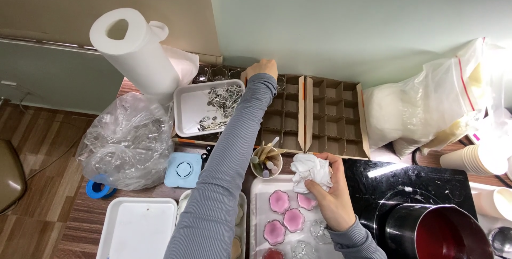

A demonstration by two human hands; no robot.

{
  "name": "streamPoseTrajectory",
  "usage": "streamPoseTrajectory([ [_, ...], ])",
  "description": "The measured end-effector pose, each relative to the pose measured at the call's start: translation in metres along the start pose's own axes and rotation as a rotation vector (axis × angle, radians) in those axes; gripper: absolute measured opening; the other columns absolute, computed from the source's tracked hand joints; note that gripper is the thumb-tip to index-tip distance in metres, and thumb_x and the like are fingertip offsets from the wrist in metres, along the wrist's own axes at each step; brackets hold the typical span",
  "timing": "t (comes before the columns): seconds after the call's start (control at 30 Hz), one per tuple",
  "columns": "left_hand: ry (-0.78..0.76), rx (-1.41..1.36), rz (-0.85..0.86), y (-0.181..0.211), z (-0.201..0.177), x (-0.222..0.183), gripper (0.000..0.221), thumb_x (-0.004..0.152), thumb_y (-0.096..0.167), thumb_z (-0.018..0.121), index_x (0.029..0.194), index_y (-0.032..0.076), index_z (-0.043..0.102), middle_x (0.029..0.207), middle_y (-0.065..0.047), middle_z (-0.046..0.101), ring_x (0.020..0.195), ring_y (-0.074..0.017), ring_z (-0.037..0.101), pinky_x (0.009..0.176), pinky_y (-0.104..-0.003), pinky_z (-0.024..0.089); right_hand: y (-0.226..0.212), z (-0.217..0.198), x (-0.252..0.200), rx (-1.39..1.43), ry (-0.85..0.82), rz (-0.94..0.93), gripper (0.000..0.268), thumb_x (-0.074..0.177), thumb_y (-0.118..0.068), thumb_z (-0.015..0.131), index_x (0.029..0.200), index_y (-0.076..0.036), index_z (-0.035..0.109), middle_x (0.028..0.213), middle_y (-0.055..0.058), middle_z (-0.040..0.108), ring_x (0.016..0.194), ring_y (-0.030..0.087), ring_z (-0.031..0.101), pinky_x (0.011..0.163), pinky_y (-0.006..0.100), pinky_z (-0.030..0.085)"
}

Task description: Cleaning small glass candle jars with a white cloth to prepare them for wax pouring.

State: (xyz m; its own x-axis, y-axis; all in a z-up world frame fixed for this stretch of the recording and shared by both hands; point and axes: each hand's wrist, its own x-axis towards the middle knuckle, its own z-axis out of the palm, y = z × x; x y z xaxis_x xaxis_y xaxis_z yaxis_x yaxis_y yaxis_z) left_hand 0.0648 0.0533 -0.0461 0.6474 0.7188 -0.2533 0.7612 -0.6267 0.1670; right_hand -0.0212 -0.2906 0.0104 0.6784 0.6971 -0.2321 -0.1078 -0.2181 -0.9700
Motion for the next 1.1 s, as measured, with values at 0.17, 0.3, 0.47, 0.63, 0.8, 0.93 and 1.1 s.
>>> streamPoseTrajectory([
  [0.17, -0.022, 0.006, -0.009, -0.002, 0.03, 0.023, 0.023, 0.103, 0.018, 0.057, 0.105, 0.003, 0.075, 0.096, -0.016, 0.077, 0.085, -0.0321, 0.077, 0.074, -0.051, 0.063, -0.001, -0.001, -0.003, -0.008, 0.002, -0.04, 0.058, 0.079, 0.009, 0.064, 0.132, -0.005, 0.045, 0.122, 0.01, 0.06, 0.109, 0.016, 0.062, 0.092, 0.031, 0.052],
  [0.3, 0.118, -0.077, 0.038, -0.008, 0.048, 0.038, 0.02, 0.101, 0.019, 0.062, 0.107, 0.009, 0.078, 0.109, -0.016, 0.076, 0.096, -0.0331, 0.076, 0.083, -0.044, 0.063, -0.005, -0.005, -0.004, 0.018, -0.006, -0.078, 0.056, 0.08, 0.009, 0.064, 0.131, -0.004, 0.045, 0.125, 0.009, 0.059, 0.112, 0.015, 0.061, 0.095, 0.03, 0.051],
  [0.47, -0.072, -0.192, -0.121, -0.005, -0.028, -0.023, 0.026, 0.093, 0.029, 0.072, 0.112, 0.012, 0.075, 0.113, -0.009, 0.074, 0.101, -0.0306, 0.074, 0.089, -0.049, 0.059, -0.002, -0.007, -0.003, 0.029, 0.017, -0.053, 0.057, 0.081, 0.008, 0.065, 0.132, -0.004, 0.044, 0.124, 0.011, 0.06, 0.11, 0.015, 0.062, 0.093, 0.03, 0.052],
  [0.63, 0.064, -0.367, -0.063, -0.009, -0.026, -0.023, 0.022, 0.088, 0.032, 0.073, 0.108, 0.022, 0.078, 0.109, -0.005, 0.075, 0.099, -0.0291, 0.073, 0.091, -0.043, 0.059, 0.003, -0.005, -0.008, 0.102, 0.066, -0.08, 0.05, 0.087, 0.0, 0.067, 0.129, -0.005, 0.041, 0.117, 0.009, 0.061, 0.105, 0.013, 0.063, 0.088, 0.027, 0.054],
  [0.8, 0.026, -0.771, 0.036, -0.008, -0.027, -0.039, 0.018, 0.094, 0.018, 0.067, 0.105, 0.004, 0.066, 0.098, -0.017, 0.077, 0.075, -0.0244, 0.081, 0.062, -0.032, 0.064, 0.011, -0.015, -0.023, 0.064, 0.101, -0.063, 0.025, 0.094, -0.007, 0.072, 0.111, -0.002, 0.054, 0.093, 0.005, 0.064, 0.08, 0.01, 0.059, 0.069, 0.026, 0.05],
  [0.93, -0.057, -1.166, 0.097, -0.004, -0.037, -0.082, 0.019, 0.092, 0.008, 0.061, 0.101, -0.001, 0.047, 0.091, -0.021, 0.068, 0.069, -0.028, 0.079, 0.051, -0.034, 0.062, -0.003, -0.019, -0.042, 0.122, 0.056, -0.175, 0.023, 0.091, -0.006, 0.072, 0.104, -0.004, 0.053, 0.095, 0.001, 0.064, 0.084, 0.006, 0.062, 0.073, 0.023, 0.053],
  [1.1, -0.252, -1.388, 0.158, -0.007, -0.03, -0.145, 0.017, 0.096, 0.012, 0.06, 0.105, 0.003, 0.048, 0.087, -0.015, 0.063, 0.063, -0.0216, 0.072, 0.047, -0.033, 0.063, -0.009, -0.031, -0.074, 0.118, 0.023, -0.199, 0.026, 0.09, -0.003, 0.073, 0.103, -0.004, 0.051, 0.091, 0.001, 0.065, 0.081, 0.006, 0.062, 0.07, 0.023, 0.051],
])
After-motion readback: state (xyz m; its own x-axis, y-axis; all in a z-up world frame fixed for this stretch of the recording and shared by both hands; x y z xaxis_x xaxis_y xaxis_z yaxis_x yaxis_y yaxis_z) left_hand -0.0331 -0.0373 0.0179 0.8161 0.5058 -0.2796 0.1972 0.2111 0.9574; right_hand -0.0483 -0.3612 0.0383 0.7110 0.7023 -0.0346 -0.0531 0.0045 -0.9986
